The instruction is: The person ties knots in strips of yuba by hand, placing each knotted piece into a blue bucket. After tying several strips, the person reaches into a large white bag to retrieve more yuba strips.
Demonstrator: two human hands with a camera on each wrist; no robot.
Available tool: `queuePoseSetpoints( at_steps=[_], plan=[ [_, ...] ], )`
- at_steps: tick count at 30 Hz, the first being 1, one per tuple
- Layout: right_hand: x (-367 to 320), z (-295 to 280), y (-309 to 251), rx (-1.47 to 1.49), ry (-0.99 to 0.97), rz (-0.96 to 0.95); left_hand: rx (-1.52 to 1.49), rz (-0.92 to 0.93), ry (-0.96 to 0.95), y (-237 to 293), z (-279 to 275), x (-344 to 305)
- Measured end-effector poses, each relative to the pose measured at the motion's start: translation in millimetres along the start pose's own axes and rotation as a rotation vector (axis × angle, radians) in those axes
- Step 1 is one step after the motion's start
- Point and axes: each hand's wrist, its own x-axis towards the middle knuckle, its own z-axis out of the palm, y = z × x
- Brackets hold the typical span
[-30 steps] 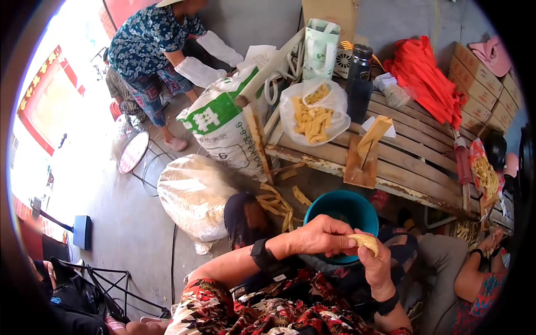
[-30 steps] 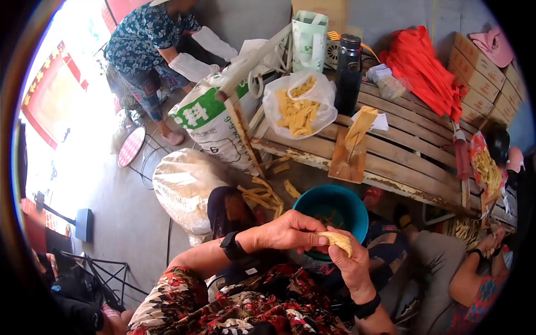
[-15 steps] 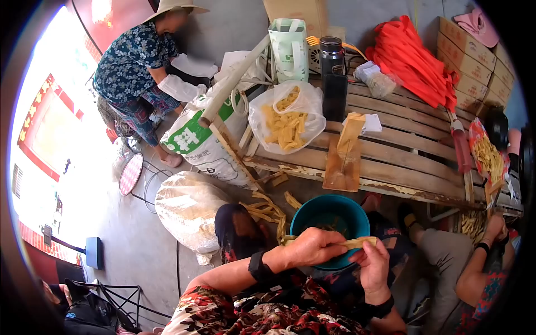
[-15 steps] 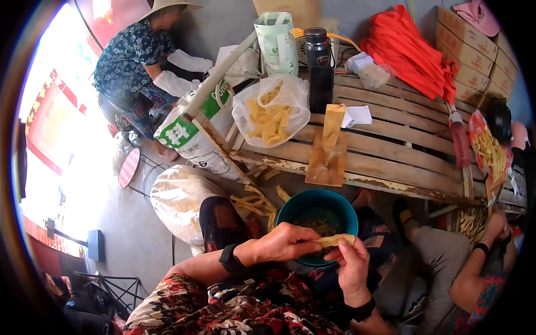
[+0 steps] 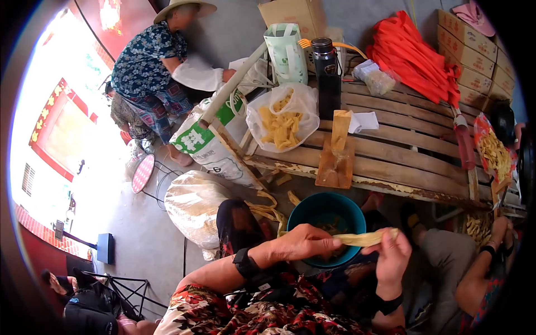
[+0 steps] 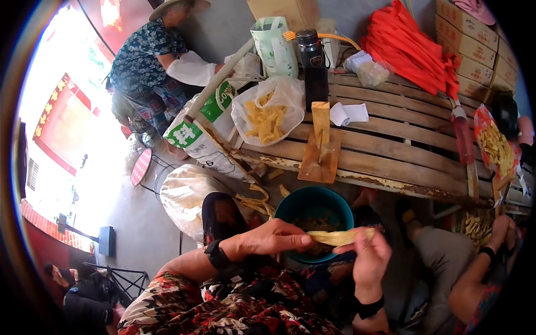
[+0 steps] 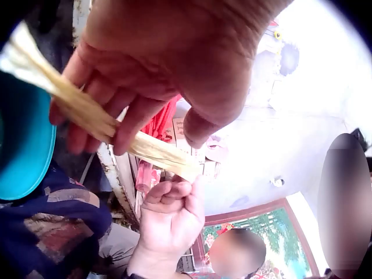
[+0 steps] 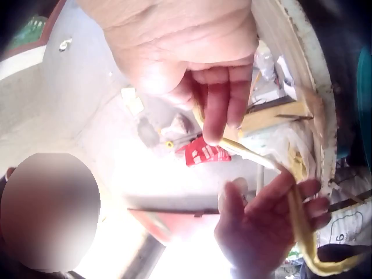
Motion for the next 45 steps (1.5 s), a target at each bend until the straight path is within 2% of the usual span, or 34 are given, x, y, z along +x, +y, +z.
queuePoseSetpoints(
  at_steps=[1,2,4,5,8,9,12,13,14,16,17,19,20,23,26,29,33,36,37,40,41,42,43,45],
  plan=[
    [-10,6,-4,-0.008,-0.145,0.043,-0.132,-0.023,0.043,-2,2,2],
    [-19,12,-8,-0.018,-0.291,0.082,-0.041,-0.009,0.020,2,3,2],
    [-22,16,-14,-0.301,-0.620,-0.097,0.145,0.021,-0.024,13,5,3],
    [-21,15,-16,-0.365,-0.656,-0.149,0.391,0.042,0.028,17,8,2],
    [-22,2,0,-0.115,-0.356,0.129,0.234,0.239,0.289,19,20,-4],
    [-20,1,-2,-0.067,-0.296,0.170,0.041,0.221,0.232,22,20,-7],
    [-19,-10,8,0.081,-0.326,0.256,-0.365,0.189,0.084,34,35,-9],
    [-22,-6,2,0.108,-0.276,0.353,-0.388,0.180,-0.009,31,35,-5],
    [-23,-7,6,0.120,-0.295,0.336,-0.487,0.156,-0.095,36,38,-7],
    [-24,-8,16,0.146,-0.330,0.297,-0.539,0.187,-0.144,31,41,-6],
    [-25,-1,18,0.136,-0.266,0.291,-0.534,0.210,-0.154,26,40,-5],
    [-27,-7,34,0.125,-0.281,0.243,-0.534,0.261,-0.169,16,37,-4],
    [-28,-8,40,0.122,-0.290,0.219,-0.486,0.275,-0.112,14,34,-4],
    [-23,20,40,0.002,-0.083,0.088,-0.333,0.319,0.069,1,22,-2],
    [-21,38,30,-0.012,-0.144,0.031,-0.168,0.381,0.307,-11,9,-7],
    [-19,59,29,-0.121,-0.142,0.111,-0.052,0.380,0.361,-28,2,-9],
    [-14,76,41,-0.148,-0.066,0.182,0.231,0.603,0.462,-43,-7,-12],
    [-6,81,53,-0.019,0.006,0.311,0.153,0.550,0.424,-51,-13,-17],
    [-5,80,57,0.039,0.032,0.370,0.005,0.509,0.363,-56,-16,-18],
    [-1,73,62,0.614,-0.206,0.588,-0.473,0.365,0.181,-70,-30,-22],
    [-4,77,59,0.682,-0.197,0.673,-0.651,0.310,0.122,-70,-36,-24],
    [-6,84,56,0.682,-0.239,0.666,-0.824,0.252,0.062,-70,-42,-26],
    [-8,90,54,0.680,-0.285,0.658,-0.902,0.228,0.007,-70,-45,-29],
    [-10,93,54,0.664,-0.358,0.646,-0.876,0.227,-0.039,-82,-44,-30]
  ],
)
